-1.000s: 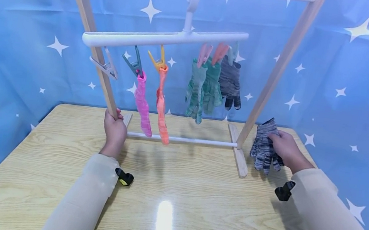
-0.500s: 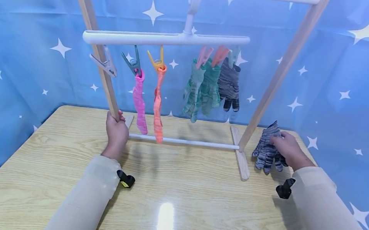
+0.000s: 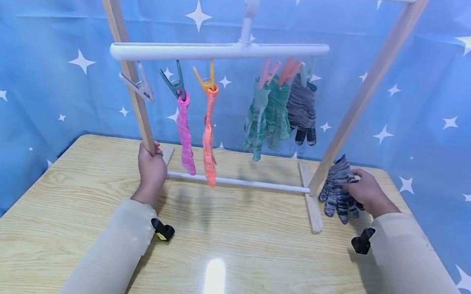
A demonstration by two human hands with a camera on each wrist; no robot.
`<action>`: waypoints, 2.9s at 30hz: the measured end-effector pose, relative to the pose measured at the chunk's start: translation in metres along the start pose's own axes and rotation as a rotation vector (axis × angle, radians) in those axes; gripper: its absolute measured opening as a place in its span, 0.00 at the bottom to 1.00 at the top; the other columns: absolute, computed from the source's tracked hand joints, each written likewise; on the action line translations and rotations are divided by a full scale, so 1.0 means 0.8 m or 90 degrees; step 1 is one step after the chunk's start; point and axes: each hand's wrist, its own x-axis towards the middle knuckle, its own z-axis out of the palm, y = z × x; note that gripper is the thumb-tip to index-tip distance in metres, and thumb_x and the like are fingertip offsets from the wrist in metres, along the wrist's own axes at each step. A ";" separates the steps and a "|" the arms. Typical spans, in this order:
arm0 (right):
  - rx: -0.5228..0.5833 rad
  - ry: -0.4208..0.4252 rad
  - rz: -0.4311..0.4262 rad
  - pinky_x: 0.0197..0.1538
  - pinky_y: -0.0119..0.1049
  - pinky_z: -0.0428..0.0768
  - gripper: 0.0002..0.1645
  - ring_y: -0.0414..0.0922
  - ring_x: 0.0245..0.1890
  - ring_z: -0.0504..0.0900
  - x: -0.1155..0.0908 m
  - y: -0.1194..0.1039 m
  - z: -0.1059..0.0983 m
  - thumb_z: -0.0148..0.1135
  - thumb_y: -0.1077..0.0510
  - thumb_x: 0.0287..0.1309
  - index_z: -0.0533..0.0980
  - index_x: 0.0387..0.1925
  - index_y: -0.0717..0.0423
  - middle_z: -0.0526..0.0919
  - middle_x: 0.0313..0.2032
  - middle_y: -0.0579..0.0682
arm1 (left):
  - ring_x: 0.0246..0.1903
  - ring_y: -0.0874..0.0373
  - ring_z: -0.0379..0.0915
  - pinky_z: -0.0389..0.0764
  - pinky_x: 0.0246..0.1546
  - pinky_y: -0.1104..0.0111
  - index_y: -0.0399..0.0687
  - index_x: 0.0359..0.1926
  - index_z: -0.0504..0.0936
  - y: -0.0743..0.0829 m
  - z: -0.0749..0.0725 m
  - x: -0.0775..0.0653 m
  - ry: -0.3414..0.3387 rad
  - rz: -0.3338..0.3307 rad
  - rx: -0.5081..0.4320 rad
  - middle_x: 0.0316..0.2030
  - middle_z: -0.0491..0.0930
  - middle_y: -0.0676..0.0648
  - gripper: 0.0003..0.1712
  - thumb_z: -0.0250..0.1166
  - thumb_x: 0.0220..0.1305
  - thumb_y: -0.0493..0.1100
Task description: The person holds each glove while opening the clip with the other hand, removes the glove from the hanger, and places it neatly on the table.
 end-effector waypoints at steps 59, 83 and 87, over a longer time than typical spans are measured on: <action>-0.437 0.016 -0.067 0.31 0.51 0.76 0.26 0.68 0.44 0.77 0.008 -0.012 0.030 0.42 0.64 0.73 0.66 0.68 0.68 0.70 0.55 0.80 | 0.41 0.55 0.65 0.66 0.46 0.67 0.54 0.41 0.65 0.002 0.005 -0.001 0.026 -0.023 0.038 0.35 0.64 0.53 0.19 0.41 0.66 0.24; -0.389 -0.005 -0.051 0.35 0.50 0.74 0.29 0.70 0.51 0.72 0.005 -0.015 0.025 0.39 0.68 0.71 0.61 0.71 0.66 0.64 0.59 0.81 | 0.66 0.56 0.58 0.49 0.70 0.56 0.55 0.70 0.61 0.042 0.008 -0.027 0.149 0.146 0.082 0.64 0.64 0.49 0.32 0.52 0.66 0.34; -0.383 -0.004 -0.061 0.32 0.45 0.70 0.29 0.62 0.43 0.71 0.006 -0.014 0.023 0.40 0.69 0.70 0.62 0.71 0.67 0.67 0.55 0.80 | 0.64 0.61 0.58 0.55 0.66 0.64 0.50 0.64 0.67 0.067 0.012 -0.039 0.200 0.278 0.041 0.61 0.66 0.49 0.23 0.53 0.70 0.32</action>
